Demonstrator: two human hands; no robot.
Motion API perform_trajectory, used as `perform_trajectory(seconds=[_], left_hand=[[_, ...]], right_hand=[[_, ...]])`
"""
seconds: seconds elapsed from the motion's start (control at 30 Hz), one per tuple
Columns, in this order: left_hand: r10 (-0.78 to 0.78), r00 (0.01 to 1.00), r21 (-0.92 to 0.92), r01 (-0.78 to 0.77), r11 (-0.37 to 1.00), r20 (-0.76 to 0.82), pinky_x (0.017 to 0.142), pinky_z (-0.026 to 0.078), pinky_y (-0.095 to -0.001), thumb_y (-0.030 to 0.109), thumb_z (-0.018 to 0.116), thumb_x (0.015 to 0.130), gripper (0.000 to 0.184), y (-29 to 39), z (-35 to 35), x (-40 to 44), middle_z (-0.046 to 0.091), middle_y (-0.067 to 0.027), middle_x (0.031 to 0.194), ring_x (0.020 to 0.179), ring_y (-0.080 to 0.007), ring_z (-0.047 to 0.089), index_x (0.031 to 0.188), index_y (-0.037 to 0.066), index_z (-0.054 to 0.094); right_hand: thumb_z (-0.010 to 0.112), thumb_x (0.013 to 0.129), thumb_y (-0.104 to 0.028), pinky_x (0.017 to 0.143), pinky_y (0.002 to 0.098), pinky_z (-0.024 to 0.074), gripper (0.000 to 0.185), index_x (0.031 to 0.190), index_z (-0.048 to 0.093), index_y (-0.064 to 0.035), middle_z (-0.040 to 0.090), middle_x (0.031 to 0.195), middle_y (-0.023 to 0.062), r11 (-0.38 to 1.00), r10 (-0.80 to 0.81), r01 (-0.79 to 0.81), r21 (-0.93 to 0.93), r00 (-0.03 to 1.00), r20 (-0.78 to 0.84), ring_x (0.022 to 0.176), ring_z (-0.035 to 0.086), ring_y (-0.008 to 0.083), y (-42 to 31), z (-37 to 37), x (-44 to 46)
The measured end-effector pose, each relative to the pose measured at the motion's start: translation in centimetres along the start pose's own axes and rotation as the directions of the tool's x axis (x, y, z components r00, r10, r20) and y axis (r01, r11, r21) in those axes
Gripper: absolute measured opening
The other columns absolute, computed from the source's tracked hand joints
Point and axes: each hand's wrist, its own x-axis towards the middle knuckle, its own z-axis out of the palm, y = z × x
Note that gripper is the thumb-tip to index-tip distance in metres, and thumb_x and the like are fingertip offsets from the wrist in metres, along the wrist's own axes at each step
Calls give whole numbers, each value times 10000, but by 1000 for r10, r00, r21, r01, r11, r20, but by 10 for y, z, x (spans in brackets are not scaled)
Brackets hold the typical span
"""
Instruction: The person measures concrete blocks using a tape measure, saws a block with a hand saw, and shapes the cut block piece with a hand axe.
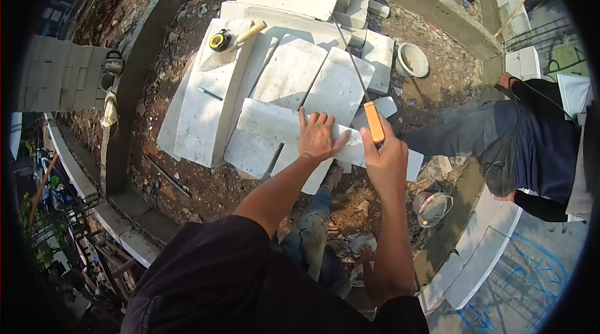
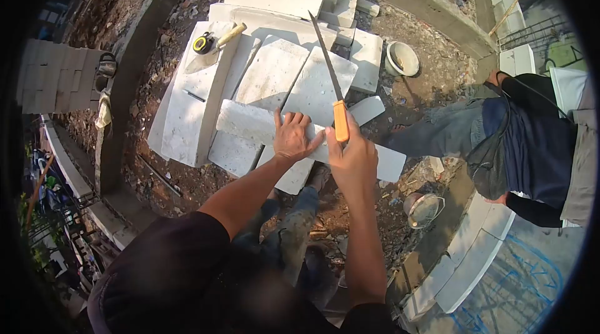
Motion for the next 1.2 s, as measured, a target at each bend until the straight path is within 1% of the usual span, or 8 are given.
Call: perform_trajectory(seconds=[0.17, 0.43, 0.63, 0.8, 0.9, 0.97, 1.1, 1.2], left_hand=[[-45, 998, -24, 46, 999, 42, 1216, 155, -646, 609, 627, 870, 582, -4, 4, 2, 625, -81, 1061, 1138, -284, 556, 1098, 77, 687], [-53, 996, -68, 58, 996, 68, 1215, 171, -630, 576, 653, 857, 630, -3, 8, 4, 617, -75, 1078, 1127, -274, 571, 1249, 83, 641], [-128, 991, -169, 119, 978, -42, 1215, 193, -621, 487, 713, 871, 617, -8, 1, 8, 566, -132, 1358, 1278, -343, 508, 1331, 90, 606], [-596, 638, 27, 694, 720, -488, 1192, 248, -617, 617, 688, 889, 776, -105, -57, 18, 394, -288, 1538, 1469, -438, 323, 1400, 48, 556], [-837, 291, -284, 944, 170, 463, 1031, 448, -590, 857, 526, 817, 1133, -247, -70, 15, 400, -264, 1544, 1387, -425, 456, 1573, 29, 362], [-847, 96, -206, 978, -17, 523, 970, 477, -574, 766, 582, 830, 1063, -167, -94, 40, 451, -223, 1508, 1332, -366, 506, 1563, 29, 360], [-556, 312, -457, 879, -139, 770, 965, 469, -579, 630, 632, 843, 889, -215, -89, -32, 495, -152, 1460, 1281, -344, 521, 1525, 104, 411], [-316, 232, -329, 894, -303, 920, 1011, 453, -530, 686, 650, 836, 927, -225, -102, -74, 519, -135, 1491, 1325, -323, 510, 1531, 110, 439]], right_hand=[[668, 962, -333, 792, 515, 565, 566, 1420, 540, -24, 716, 998, 281, 882, -385, 376, -285, 923, 25, 883, 703, 447, 30, 125, 169], [622, 945, -253, 1104, 476, 409, 533, 1397, 545, 17, 599, 1318, 223, 796, -328, 544, -265, 757, 566, 1271, 554, 392, 112, 261, 189], [685, 965, -371, 1024, 459, 478, 523, 1326, 638, 5, 657, 1279, 256, 998, 52, -55, 10, 977, 207, 1203, 622, 406, 193, 57, 144], [628, 950, -599, 963, 494, 506, 673, 1311, 662, -32, 667, 1277, 233, 763, 645, -632, -136, 726, 241, 1148, 659, 358, 406, -26, 71], [620, 907, -674, 962, 493, 510, 737, 1332, 645, -72, 669, 1261, 183, 179, 645, -951, 253, 308, 700, 1112, 659, 335, 375, -21, 47], [674, 871, -636, 948, 483, 524, 735, 1352, 613, -84, 655, 1269, 141, 83, 585, -956, 281, 275, 763, 1101, 650, 310, 380, -17, 45], [700, 874, -554, 943, 463, 540, 699, 1351, 599, -52, 649, 1284, 159, 38, 593, -889, 456, 387, 706, 1119, 651, 304, 361, -11, -9], [702, 891, -541, 953, 449, 542, 693, 1350, 595, -34, 661, 1263, 155, 80, 615, -860, 504, 441, 654, 1128, 654, 292, 382, 16, -67]])
